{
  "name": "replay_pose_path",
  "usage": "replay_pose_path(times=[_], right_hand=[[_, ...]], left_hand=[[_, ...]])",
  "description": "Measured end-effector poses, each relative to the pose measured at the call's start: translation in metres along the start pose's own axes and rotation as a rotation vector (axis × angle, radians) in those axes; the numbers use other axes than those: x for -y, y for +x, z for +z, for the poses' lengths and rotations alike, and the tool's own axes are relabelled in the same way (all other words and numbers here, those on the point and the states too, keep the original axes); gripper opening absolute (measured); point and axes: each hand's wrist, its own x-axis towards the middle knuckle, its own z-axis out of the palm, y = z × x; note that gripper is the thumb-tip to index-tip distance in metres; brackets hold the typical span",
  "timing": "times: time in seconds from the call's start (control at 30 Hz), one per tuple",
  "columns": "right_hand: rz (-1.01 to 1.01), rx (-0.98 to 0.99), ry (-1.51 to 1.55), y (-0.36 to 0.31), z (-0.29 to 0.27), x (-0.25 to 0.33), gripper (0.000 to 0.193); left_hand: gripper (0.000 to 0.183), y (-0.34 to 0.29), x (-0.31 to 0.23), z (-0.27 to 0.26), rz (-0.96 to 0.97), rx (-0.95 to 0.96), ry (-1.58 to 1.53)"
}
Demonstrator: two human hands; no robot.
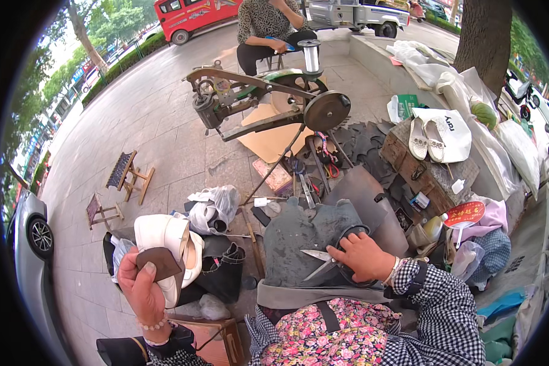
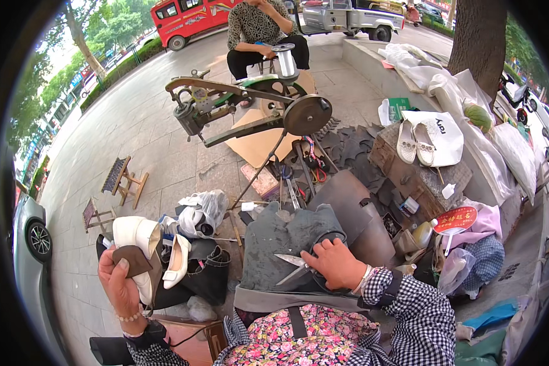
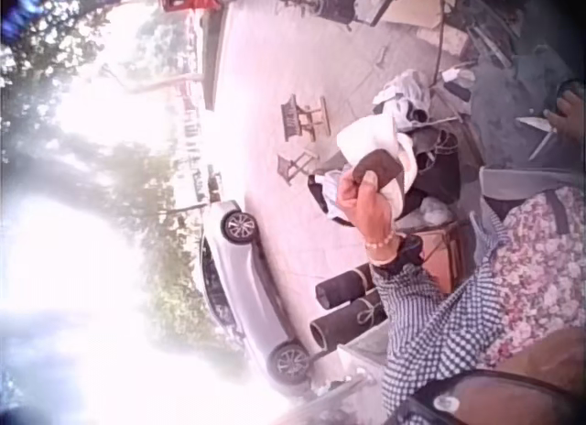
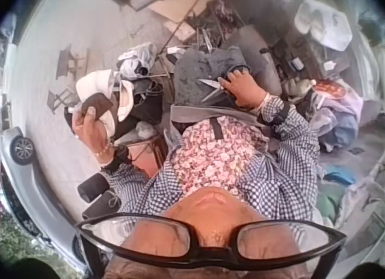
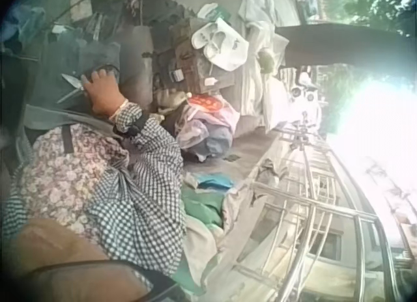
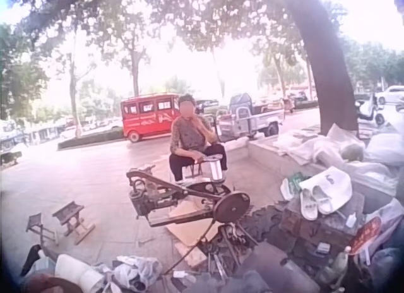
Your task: Cutting a leather patch and marking it to fit onto a shoe for repair.
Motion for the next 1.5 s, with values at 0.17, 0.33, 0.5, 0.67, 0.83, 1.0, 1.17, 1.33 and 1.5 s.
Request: replay_pose_path(times=[0.17, 0.33, 0.5, 0.67, 0.83, 1.0, 1.17, 1.33, 1.5], right_hand=[[-0.032, 0.004, -0.065, 0.008, -0.003, 0.001, 0.058], [0.093, 0.222, 0.294, 0.028, -0.069, -0.002, 0.080], [-0.440, -0.382, 1.819, 0.045, -0.072, 0.011, 0.105], [-0.228, -0.357, 1.962, 0.037, -0.067, 0.018, 0.093], [-0.184, -0.413, 2.191, 0.038, -0.054, 0.008, 0.080], [-0.031, -0.469, 2.336, 0.044, -0.055, 0.001, 0.060], [0.110, -0.544, 2.274, 0.047, -0.045, 0.001, 0.053], [0.138, -0.593, 2.123, 0.050, -0.043, 0.006, 0.059], [0.165, -0.635, 2.072, 0.052, -0.041, 0.012, 0.063]], left_hand=[[0.012, 0.031, -0.021, 0.052, 0.068, 0.122, -0.267], [0.014, 0.031, -0.018, 0.097, -0.029, 0.364, -0.619], [0.021, 0.015, -0.010, 0.156, -0.320, 0.487, -0.862], [0.026, 0.023, 0.041, 0.175, -0.463, 0.543, -0.936], [0.022, 0.019, 0.057, 0.183, -0.622, 0.512, -0.872], [0.021, 0.031, 0.077, 0.176, -0.643, 0.601, -0.582], [0.006, 0.043, 0.084, 0.166, -0.508, 0.451, -0.558], [0.012, 0.043, 0.084, 0.172, -0.449, 0.449, -0.487], [0.026, 0.037, 0.083, 0.185, -0.403, 0.534, -0.509]])
